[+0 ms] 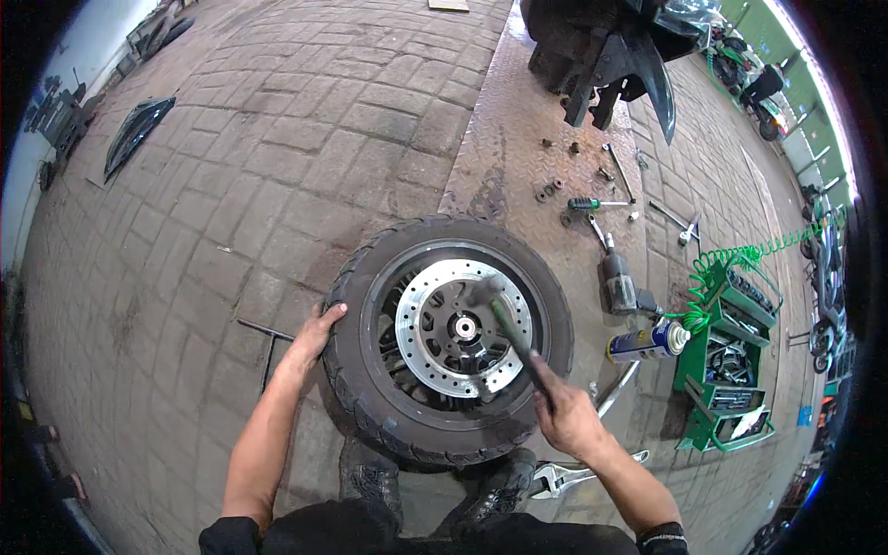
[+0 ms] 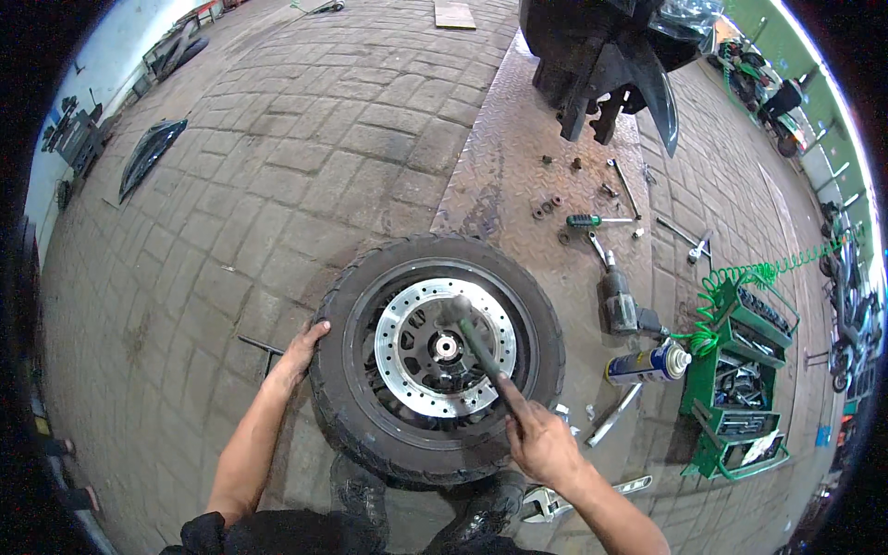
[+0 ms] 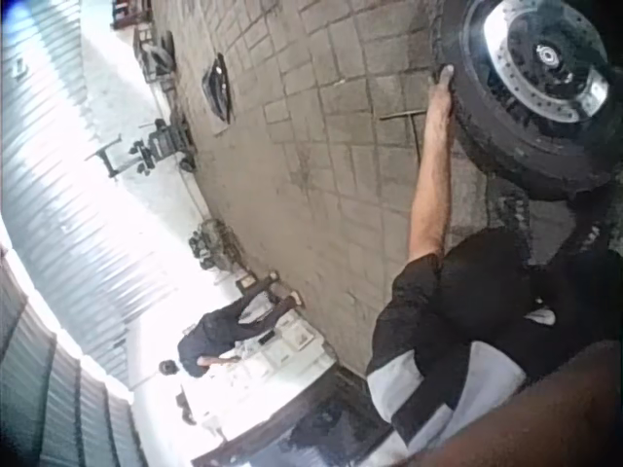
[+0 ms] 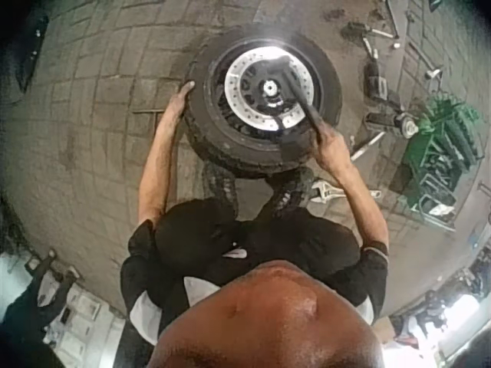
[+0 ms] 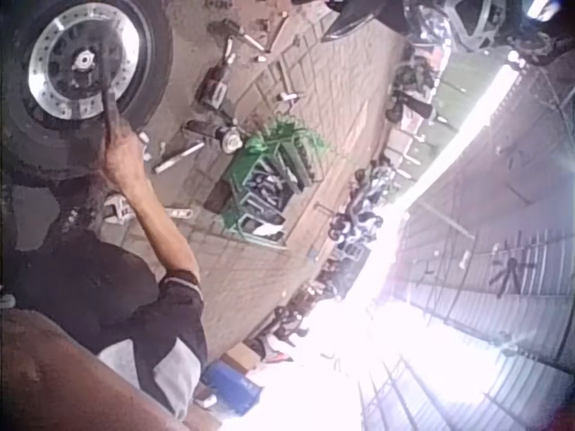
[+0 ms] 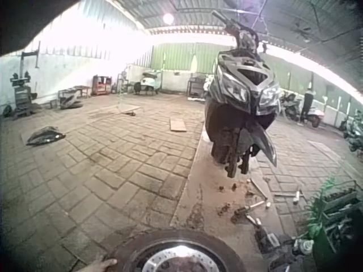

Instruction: The person holds a small box, removes a component, and then uses a hammer and a metal rod to drive a bearing into the center of a motorcycle wheel.

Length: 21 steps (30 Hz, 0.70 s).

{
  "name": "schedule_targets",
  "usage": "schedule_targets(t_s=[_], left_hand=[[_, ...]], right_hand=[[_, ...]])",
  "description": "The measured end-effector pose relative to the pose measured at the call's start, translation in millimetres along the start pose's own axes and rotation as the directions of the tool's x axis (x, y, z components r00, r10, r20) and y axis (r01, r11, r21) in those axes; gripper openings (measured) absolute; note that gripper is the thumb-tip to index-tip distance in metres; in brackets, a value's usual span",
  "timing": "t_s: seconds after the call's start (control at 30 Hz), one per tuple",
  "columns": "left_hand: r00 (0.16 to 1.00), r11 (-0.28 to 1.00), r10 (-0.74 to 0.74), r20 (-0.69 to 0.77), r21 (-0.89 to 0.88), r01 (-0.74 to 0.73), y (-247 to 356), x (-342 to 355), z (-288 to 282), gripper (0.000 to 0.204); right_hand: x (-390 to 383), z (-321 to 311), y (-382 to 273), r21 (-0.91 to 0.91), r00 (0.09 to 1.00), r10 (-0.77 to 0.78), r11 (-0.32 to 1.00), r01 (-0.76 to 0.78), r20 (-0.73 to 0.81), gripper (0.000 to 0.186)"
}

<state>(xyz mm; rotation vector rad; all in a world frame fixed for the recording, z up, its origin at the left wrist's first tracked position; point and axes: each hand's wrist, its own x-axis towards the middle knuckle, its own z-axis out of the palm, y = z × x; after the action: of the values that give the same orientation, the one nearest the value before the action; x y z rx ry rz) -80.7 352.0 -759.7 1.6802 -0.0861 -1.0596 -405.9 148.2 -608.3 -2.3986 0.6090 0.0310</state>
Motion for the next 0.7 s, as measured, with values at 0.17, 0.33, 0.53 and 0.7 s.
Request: schedule_targets(t_s=[0.17,0.33,0.53,0.7], left_hand=[[1.000,1.000,0.006,-0.023,0.016,-0.006,-4.0,6.6,7.0,0.107],[0.997,1.000,-0.009,-0.073,0.029,0.011,8.6,-8.4,16.6,0.100],[0.995,0.999,-0.019,-0.094,0.025,0.021,10.8,-16.8,14.8,0.089],[0.998,0.999,-0.001,-0.068,0.052,0.005,17.4,-11.1,23.8,0.092]], right_hand=[[-9.8,18.3,15.9,0.034,0.929,-0.086,0.994,0.106,-0.360,0.062],[11.5,16.2,32.3,-0.087,0.986,0.014,0.996,0.001,0.166,0.064],[-2.2,1.9,-3.0,-0.025,0.941,-0.203,0.979,0.204,-0.271,0.064],[-18.8,33.7,32.7,-0.177,0.918,-0.263,0.960,0.218,-0.296,0.067]])
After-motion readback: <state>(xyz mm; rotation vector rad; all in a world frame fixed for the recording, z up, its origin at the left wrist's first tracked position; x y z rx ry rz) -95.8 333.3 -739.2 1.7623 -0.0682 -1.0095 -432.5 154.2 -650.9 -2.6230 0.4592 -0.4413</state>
